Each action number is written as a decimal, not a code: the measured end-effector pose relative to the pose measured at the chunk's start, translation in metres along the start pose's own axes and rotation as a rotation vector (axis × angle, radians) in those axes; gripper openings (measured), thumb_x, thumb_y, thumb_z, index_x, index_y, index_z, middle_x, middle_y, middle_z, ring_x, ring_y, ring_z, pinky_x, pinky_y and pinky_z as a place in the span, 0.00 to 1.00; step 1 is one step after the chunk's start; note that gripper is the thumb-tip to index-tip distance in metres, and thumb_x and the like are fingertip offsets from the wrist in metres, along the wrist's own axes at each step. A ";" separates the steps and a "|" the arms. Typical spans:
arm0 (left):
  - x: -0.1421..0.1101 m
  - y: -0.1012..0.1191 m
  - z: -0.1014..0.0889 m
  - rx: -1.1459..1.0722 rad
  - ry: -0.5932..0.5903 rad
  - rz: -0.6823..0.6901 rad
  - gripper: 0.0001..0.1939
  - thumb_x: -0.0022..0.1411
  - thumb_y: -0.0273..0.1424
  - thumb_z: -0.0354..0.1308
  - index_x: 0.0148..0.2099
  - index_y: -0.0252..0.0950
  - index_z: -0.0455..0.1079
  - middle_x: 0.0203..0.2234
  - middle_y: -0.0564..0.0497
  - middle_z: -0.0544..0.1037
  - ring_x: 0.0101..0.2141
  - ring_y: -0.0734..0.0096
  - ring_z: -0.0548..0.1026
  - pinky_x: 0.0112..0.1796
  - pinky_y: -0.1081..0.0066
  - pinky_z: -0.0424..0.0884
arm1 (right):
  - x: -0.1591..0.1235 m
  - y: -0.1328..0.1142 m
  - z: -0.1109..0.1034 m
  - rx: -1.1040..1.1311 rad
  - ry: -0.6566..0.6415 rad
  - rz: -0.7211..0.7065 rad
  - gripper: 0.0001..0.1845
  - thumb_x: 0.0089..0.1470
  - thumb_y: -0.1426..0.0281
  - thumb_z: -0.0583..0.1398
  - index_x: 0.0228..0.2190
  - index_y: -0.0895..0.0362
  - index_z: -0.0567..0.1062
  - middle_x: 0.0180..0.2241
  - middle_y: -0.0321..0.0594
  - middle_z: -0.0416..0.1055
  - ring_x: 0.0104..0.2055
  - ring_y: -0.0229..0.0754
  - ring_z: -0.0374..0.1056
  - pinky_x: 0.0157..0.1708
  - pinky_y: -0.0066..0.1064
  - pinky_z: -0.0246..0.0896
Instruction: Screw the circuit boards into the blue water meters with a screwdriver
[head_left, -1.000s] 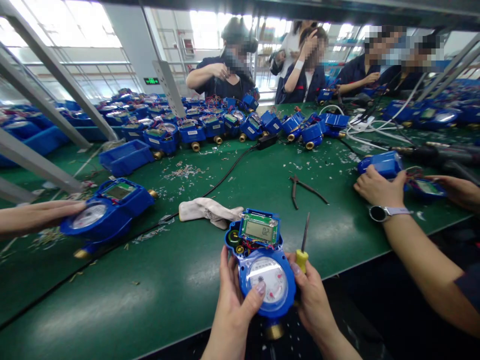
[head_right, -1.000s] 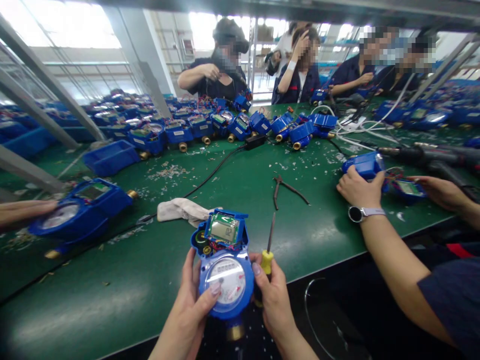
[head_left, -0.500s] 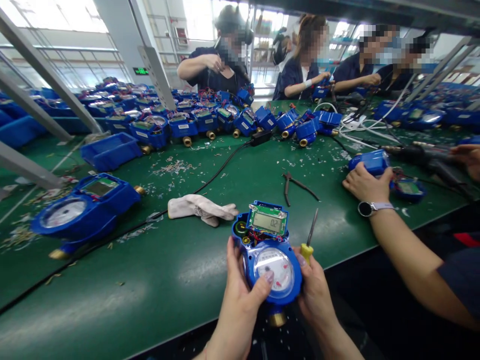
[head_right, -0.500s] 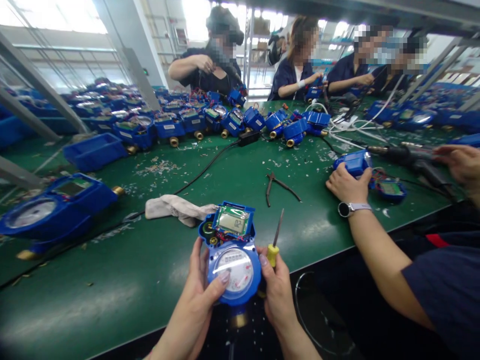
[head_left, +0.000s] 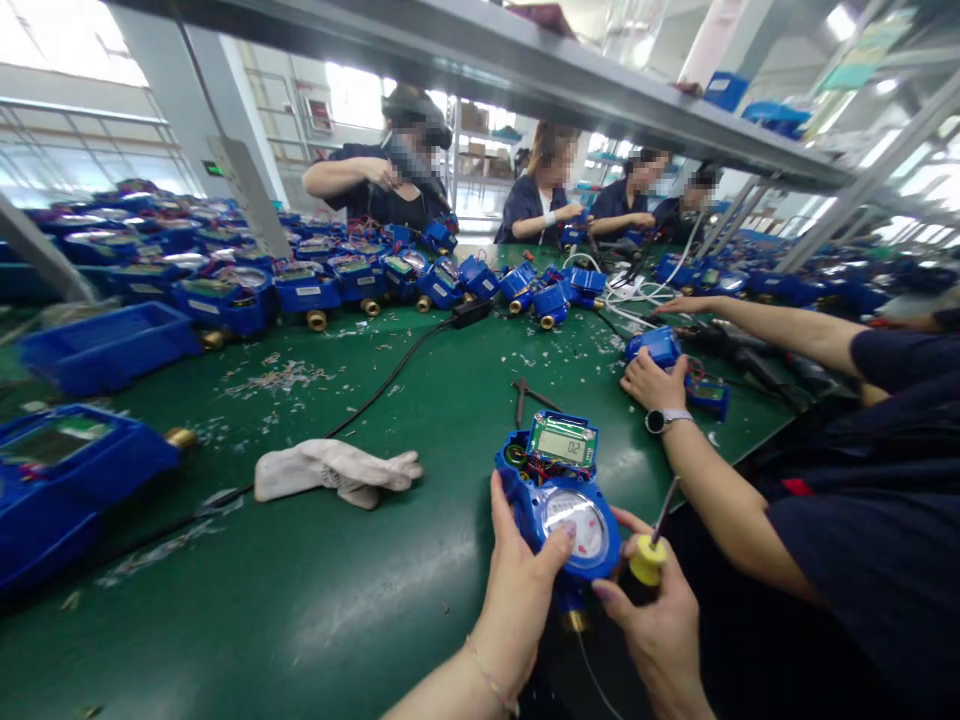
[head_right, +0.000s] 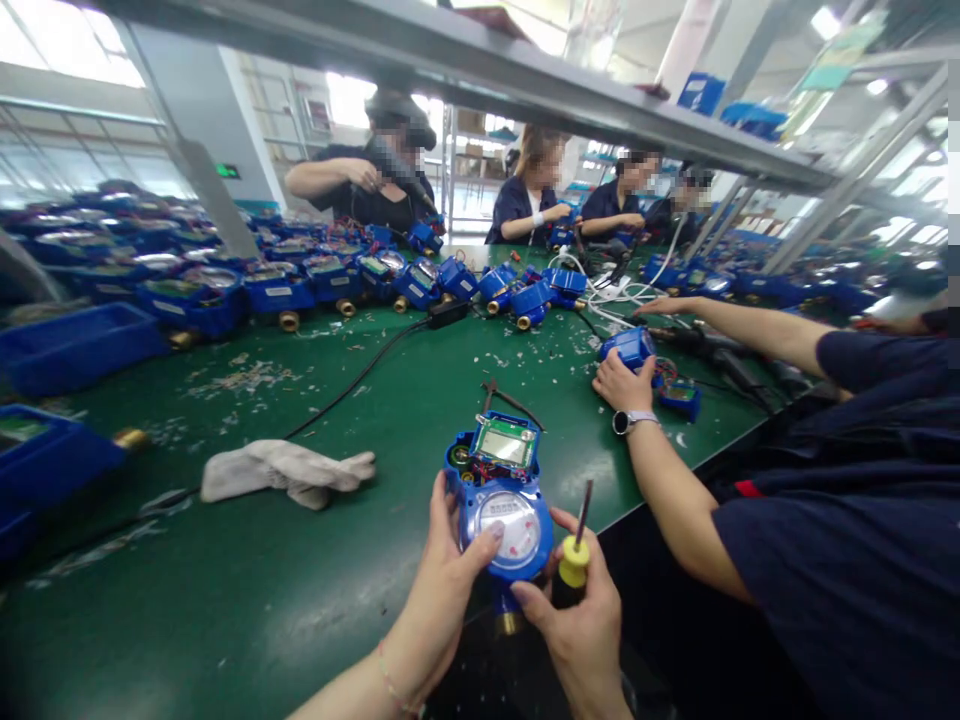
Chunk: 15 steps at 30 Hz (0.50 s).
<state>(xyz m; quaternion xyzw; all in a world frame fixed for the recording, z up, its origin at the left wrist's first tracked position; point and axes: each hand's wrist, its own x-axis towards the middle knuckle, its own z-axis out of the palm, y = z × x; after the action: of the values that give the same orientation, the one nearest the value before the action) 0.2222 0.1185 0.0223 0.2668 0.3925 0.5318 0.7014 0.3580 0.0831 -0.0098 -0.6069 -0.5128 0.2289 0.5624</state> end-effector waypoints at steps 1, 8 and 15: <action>0.006 -0.003 0.007 -0.013 -0.009 0.000 0.51 0.52 0.33 0.64 0.67 0.42 0.32 0.64 0.43 0.50 0.61 0.59 0.57 0.59 0.65 0.54 | 0.000 -0.002 -0.005 -0.112 0.021 -0.081 0.29 0.35 0.57 0.71 0.38 0.57 0.71 0.45 0.47 0.68 0.38 0.48 0.67 0.34 0.32 0.65; 0.035 -0.026 0.032 -0.113 -0.120 -0.075 0.44 0.55 0.35 0.60 0.66 0.38 0.38 0.63 0.41 0.53 0.61 0.65 0.56 0.57 0.72 0.56 | 0.014 0.003 0.000 -0.625 0.259 -0.450 0.12 0.54 0.60 0.62 0.34 0.54 0.67 0.50 0.47 0.65 0.45 0.48 0.67 0.35 0.33 0.64; 0.018 -0.068 -0.007 0.174 -0.079 -0.162 0.49 0.43 0.40 0.64 0.63 0.30 0.47 0.62 0.31 0.52 0.62 0.47 0.52 0.57 0.58 0.55 | 0.060 0.030 0.013 -0.958 0.328 -0.433 0.18 0.60 0.54 0.53 0.36 0.57 0.66 0.52 0.50 0.63 0.36 0.48 0.70 0.22 0.31 0.59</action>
<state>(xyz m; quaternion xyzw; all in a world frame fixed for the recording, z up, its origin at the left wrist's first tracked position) 0.2550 0.1160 -0.0404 0.3147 0.4296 0.4265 0.7311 0.3795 0.1464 -0.0229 -0.7033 -0.5784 -0.2488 0.3300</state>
